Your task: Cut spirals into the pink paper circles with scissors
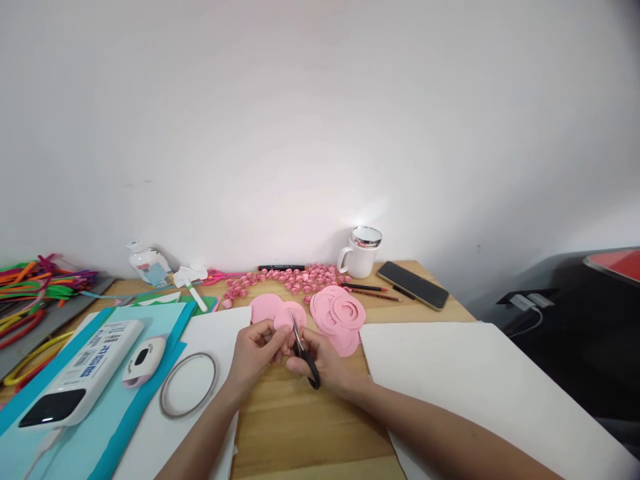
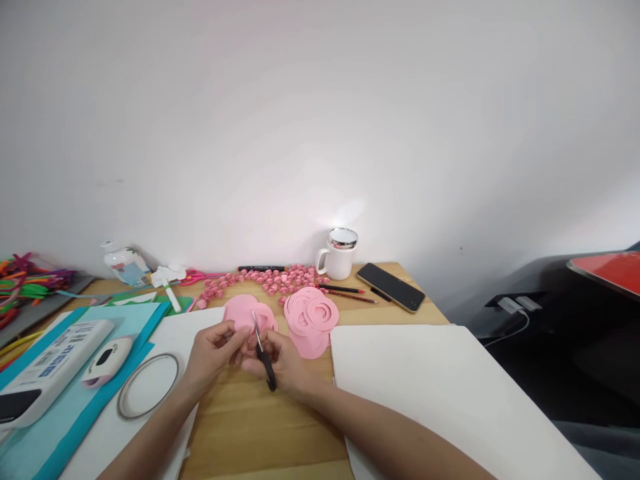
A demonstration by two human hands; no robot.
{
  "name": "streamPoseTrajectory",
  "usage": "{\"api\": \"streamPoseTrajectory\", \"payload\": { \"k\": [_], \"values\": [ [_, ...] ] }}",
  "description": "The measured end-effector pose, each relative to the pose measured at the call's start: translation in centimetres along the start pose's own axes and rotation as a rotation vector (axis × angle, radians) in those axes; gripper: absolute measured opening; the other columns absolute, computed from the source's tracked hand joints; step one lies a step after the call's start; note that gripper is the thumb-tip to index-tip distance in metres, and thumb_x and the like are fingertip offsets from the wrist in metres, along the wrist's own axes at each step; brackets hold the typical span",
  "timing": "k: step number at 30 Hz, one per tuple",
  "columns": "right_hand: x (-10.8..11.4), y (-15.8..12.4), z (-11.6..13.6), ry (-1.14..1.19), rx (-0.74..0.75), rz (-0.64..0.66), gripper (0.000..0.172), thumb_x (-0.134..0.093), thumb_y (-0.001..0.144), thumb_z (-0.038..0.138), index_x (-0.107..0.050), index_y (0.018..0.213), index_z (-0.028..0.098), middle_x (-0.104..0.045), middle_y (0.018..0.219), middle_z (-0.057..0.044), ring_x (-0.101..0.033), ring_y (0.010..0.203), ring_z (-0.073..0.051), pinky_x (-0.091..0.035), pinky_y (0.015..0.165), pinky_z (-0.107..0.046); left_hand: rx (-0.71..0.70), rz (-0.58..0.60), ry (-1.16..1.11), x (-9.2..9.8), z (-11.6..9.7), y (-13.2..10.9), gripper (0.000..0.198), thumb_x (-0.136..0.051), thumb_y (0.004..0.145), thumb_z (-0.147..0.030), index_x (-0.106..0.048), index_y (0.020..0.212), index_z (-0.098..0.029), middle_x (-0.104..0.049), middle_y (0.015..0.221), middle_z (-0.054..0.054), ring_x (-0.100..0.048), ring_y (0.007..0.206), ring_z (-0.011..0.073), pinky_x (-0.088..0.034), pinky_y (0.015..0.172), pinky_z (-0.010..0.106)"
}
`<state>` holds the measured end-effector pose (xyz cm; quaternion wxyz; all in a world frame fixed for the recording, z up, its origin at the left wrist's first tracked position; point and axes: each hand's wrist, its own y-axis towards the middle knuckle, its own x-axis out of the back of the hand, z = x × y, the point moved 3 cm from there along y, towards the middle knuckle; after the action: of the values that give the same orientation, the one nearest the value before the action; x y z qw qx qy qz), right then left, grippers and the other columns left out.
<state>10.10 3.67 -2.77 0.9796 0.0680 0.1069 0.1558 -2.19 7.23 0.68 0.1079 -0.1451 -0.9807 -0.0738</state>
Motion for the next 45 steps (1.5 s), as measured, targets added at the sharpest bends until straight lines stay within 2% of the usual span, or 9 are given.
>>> {"api": "streamPoseTrajectory", "payload": {
  "k": [7, 14, 24, 27, 33, 40, 45],
  "values": [
    [0.3, -0.2, -0.4, -0.034, -0.051, -0.011, 0.039, -0.072, 0.062, 0.045, -0.049, 0.078, 0.019, -0.043, 0.060, 0.006, -0.036, 0.050, -0.008, -0.029, 0.047, -0.021, -0.017, 0.012, 0.008, 0.1, -0.3, 0.0, 0.031, -0.060, 0.073, -0.037, -0.054, 0.051, -0.016, -0.047, 0.038, -0.005, -0.042, 0.036, 0.0066, -0.033, 0.039, 0.017],
    [0.5, -0.3, -1.2, -0.023, -0.085, -0.051, 0.034, -0.070, 0.065, 0.042, -0.048, 0.074, 0.018, -0.045, 0.051, 0.008, -0.037, 0.044, -0.007, -0.029, 0.043, -0.019, -0.015, -0.039, -0.023, 0.5, -1.0, -0.1, 0.028, -0.062, 0.071, -0.034, -0.054, 0.051, -0.016, -0.048, 0.039, -0.005, -0.041, 0.035, 0.0062, -0.034, 0.038, 0.017],
    [0.2, -0.4, -0.5, -0.013, -0.099, -0.051, 0.038, -0.072, 0.062, 0.045, -0.047, 0.071, 0.018, -0.050, 0.048, 0.006, -0.042, 0.041, -0.008, -0.034, 0.041, -0.020, 0.006, -0.108, -0.147, 0.7, 0.0, 0.1, 0.021, -0.061, 0.072, -0.034, -0.059, 0.062, -0.016, -0.052, 0.044, -0.005, -0.043, 0.034, 0.0065, -0.035, 0.036, 0.017],
    [0.2, -0.5, -0.9, 0.020, -0.096, -0.049, 0.037, -0.070, 0.064, 0.046, -0.047, 0.072, 0.018, -0.051, 0.048, 0.006, -0.043, 0.040, -0.008, -0.036, 0.041, -0.020, 0.000, -0.082, -0.134, 0.5, -0.2, 0.0, 0.019, -0.062, 0.070, -0.033, -0.059, 0.064, -0.016, -0.053, 0.045, -0.005, -0.043, 0.035, 0.0068, -0.035, 0.036, 0.017],
    [0.0, -0.5, -1.2, 0.034, -0.132, -0.045, 0.037, -0.072, 0.063, 0.044, -0.048, 0.072, 0.018, -0.048, 0.049, 0.007, -0.042, 0.040, -0.007, -0.035, 0.041, -0.020, 0.001, -0.049, -0.057, 0.2, -0.6, -0.2, 0.027, -0.060, 0.073, -0.035, -0.056, 0.053, -0.017, -0.050, 0.042, -0.004, -0.044, 0.037, 0.0070, -0.036, 0.039, 0.017],
    [-0.1, -0.2, -0.3, 0.107, -0.022, -0.049, 0.042, -0.077, 0.056, 0.043, -0.049, 0.074, 0.018, -0.048, 0.062, 0.004, -0.042, 0.057, -0.010, -0.033, 0.052, -0.022, 0.017, 0.042, -0.024, -0.1, -0.1, -0.2, 0.025, -0.060, 0.073, -0.035, -0.058, 0.056, -0.016, -0.050, 0.040, -0.005, -0.043, 0.036, 0.0070, -0.036, 0.039, 0.017],
    [0.1, -0.2, 0.0, 0.066, -0.058, -0.052, 0.044, -0.075, 0.056, 0.048, -0.047, 0.074, 0.019, -0.042, 0.057, 0.007, -0.038, 0.053, -0.009, -0.031, 0.051, -0.022, 0.013, -0.007, 0.000, 0.1, -0.3, -0.1, 0.027, -0.060, 0.072, -0.036, -0.056, 0.053, -0.016, -0.047, 0.038, -0.005, -0.041, 0.035, 0.0068, -0.035, 0.039, 0.018]
  ]
}}
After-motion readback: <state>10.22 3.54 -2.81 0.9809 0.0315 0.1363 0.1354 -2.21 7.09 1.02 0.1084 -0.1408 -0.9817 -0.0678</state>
